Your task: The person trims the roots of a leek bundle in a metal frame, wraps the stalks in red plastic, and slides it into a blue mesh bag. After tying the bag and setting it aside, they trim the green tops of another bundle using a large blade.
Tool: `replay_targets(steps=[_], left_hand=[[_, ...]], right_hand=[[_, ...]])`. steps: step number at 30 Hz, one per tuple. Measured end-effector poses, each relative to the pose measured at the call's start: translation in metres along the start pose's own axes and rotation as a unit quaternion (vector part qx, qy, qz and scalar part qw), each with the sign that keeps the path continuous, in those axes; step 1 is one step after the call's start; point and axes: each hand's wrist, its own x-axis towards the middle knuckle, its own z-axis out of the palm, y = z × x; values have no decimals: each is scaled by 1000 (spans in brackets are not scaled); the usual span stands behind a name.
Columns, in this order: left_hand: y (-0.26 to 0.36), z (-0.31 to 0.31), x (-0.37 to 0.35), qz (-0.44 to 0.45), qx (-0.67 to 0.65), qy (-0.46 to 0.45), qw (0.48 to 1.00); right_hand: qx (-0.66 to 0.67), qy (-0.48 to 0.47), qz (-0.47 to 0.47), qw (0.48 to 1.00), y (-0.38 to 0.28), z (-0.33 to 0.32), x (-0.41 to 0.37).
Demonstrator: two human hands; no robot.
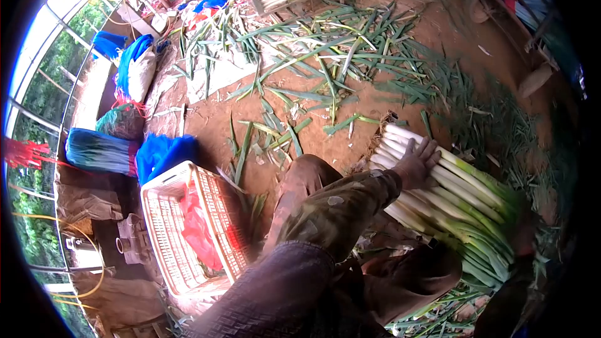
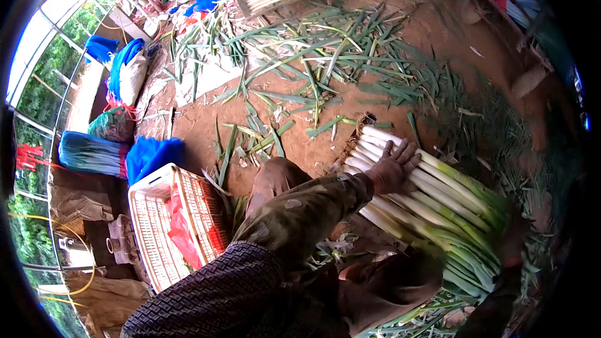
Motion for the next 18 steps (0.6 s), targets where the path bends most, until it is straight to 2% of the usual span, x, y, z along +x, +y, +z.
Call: replay_targets(steps=[2, 5, 7, 8, 9, 11, 14, 18], left_hand=[[-4, 4, 3, 6, -3, 8, 1000], [-9, 19, 9, 48, 24, 9, 998], [-8, 23, 13, 73, 48, 12, 996], [-5, 24, 15, 77, 60, 16, 995], [-1, 22, 14, 78, 70, 19, 994], [1, 24, 14, 72, 87, 23, 993], [-6, 26, 11, 55, 88, 22, 994], [-17, 30, 9, 55, 93, 26, 994]], right_hand=[[8, 73, -40, 996, -11, 7, 5], [40, 35, -60, 997, -28, -20, 7], [37, -65, 8, 997, -28, -58, -2], [83, -151, 96, 980, -22, -74, -2], [87, -170, 131, 973, -9, -68, -12], [141, -125, 136, 973, 2, -22, -30], [188, -94, 184, 960, -11, 0, -39], [137, -164, 178, 961, -10, -21, -33]])
